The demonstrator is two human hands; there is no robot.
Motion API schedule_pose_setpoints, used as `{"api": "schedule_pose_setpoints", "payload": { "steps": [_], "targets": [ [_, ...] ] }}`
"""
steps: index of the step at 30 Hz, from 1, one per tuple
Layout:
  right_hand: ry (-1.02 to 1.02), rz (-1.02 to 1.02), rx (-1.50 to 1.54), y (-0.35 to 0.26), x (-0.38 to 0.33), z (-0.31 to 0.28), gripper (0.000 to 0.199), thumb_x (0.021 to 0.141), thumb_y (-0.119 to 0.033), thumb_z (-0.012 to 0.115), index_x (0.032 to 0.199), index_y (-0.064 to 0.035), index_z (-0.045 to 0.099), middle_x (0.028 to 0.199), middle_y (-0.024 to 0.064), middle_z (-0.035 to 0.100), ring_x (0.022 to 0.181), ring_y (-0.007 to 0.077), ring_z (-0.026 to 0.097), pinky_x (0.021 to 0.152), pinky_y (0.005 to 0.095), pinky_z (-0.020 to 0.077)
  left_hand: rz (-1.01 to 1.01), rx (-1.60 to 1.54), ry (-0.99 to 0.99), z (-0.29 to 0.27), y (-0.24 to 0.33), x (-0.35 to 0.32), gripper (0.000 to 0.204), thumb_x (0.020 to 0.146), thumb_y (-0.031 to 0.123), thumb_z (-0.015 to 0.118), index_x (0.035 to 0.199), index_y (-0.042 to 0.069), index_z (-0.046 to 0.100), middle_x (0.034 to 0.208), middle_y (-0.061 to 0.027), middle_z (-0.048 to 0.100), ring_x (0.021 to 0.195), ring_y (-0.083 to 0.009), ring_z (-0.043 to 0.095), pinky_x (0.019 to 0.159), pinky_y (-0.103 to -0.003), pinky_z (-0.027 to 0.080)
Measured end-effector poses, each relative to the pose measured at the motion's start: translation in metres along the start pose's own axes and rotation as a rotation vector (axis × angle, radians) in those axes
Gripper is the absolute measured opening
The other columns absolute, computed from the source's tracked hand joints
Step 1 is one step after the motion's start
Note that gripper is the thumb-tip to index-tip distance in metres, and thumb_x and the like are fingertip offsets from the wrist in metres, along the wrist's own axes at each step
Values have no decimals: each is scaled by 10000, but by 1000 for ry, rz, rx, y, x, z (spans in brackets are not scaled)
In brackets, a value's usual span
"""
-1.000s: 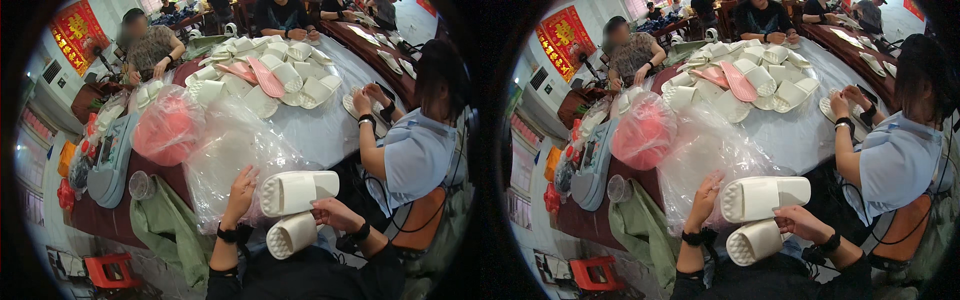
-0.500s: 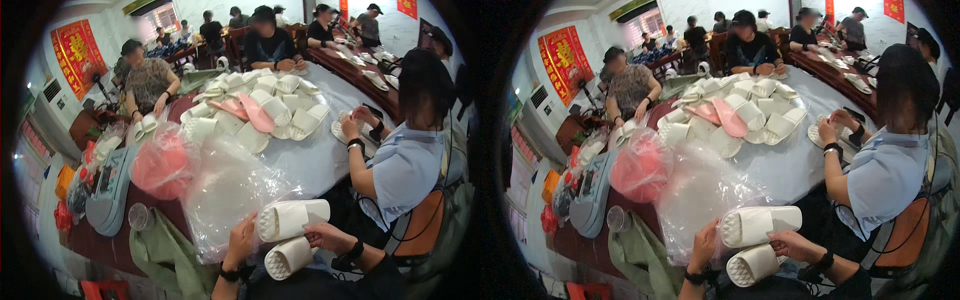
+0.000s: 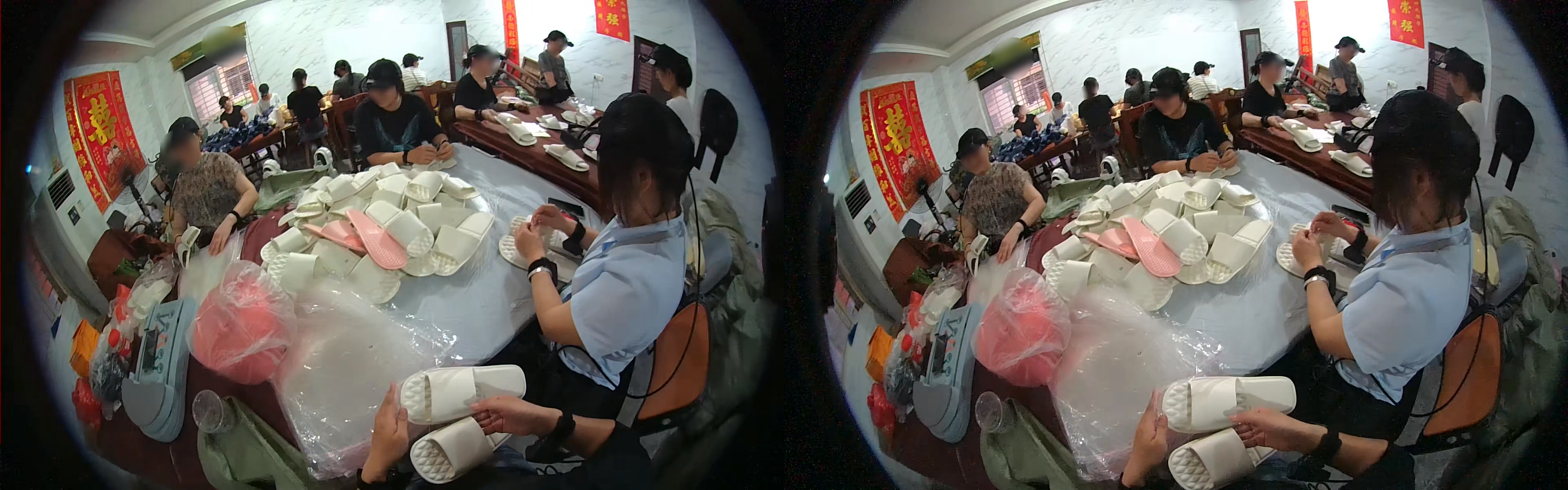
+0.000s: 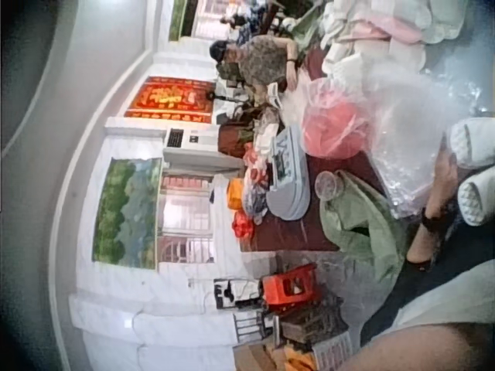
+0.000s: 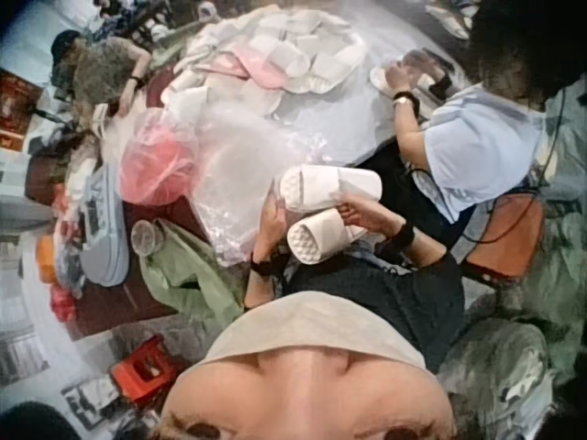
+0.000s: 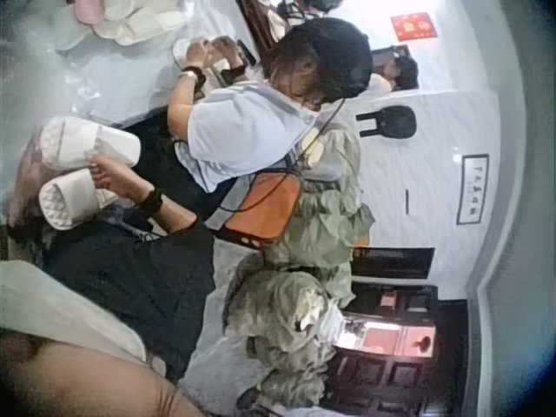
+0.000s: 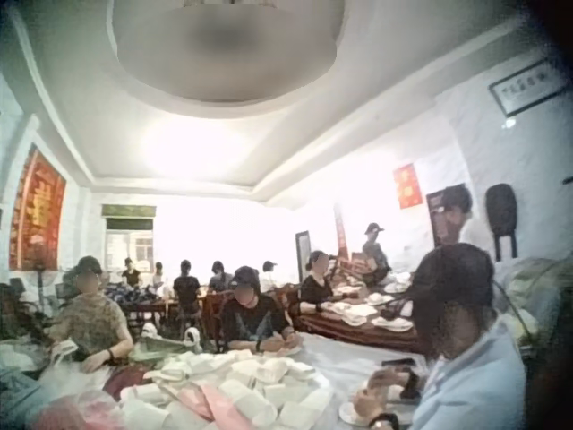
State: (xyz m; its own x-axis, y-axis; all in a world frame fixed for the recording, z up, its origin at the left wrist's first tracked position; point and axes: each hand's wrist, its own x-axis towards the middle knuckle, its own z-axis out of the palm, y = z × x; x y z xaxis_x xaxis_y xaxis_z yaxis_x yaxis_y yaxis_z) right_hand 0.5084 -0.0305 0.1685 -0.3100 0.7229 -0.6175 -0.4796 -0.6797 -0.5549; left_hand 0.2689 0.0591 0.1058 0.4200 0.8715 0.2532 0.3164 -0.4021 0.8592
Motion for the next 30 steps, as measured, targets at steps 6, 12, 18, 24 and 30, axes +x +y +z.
{"api": "schedule_pose_setpoints", "payload": {
  "steps": [6, 12, 18, 24, 30],
  "targets": [
    [76, -18, -49, -2, -10, -4, 225, 948, -308, 551, 876, -96, 532, 728, -75, 427, 613, 17, 397, 587, 186, 386, 81, 61, -26, 7, 11, 6, 464, 933, 91, 417, 1365, -66, 357, 1360, -266, 433, 1252, -411, 426, 1048, -423, 339],
    [29, -4, -8, 8, 1, -43, 407, 926, -360, 577, 1117, -2, 555, 941, 51, 640, 788, 120, 610, 710, 270, 493, 48, 5, -71, 13, 13, 10, 473, 915, 82, 439, 1362, -58, 371, 1385, -256, 411, 1264, -418, 411, 1056, -437, 321],
    [140, 0, 40, -3, -8, -20, 232, 956, -315, 525, 973, -86, 558, 835, -17, 592, 755, 87, 555, 710, 246, 438, 121, 138, -122, 18, 13, 1, 474, 959, 116, 369, 1391, -69, 315, 1429, -277, 332, 1316, -442, 307, 1098, -445, 260],
    [11, -97, 209, 10, 8, -39, 258, 955, -253, 515, 1096, -38, 527, 948, 61, 633, 834, 134, 615, 760, 272, 493, 259, 339, -111, 17, 10, -6, 479, 909, 79, 411, 1354, -92, 366, 1418, -285, 344, 1292, -448, 339, 1090, -456, 270],
    [47, -127, 245, 11, 11, -35, 296, 954, -255, 490, 1135, -22, 517, 1045, 126, 645, 946, 199, 632, 857, 326, 493, 237, 281, -100, 11, 18, -12, 462, 926, 79, 394, 1360, -76, 371, 1413, -269, 363, 1292, -433, 347, 1089, -456, 269]
  ]
}}
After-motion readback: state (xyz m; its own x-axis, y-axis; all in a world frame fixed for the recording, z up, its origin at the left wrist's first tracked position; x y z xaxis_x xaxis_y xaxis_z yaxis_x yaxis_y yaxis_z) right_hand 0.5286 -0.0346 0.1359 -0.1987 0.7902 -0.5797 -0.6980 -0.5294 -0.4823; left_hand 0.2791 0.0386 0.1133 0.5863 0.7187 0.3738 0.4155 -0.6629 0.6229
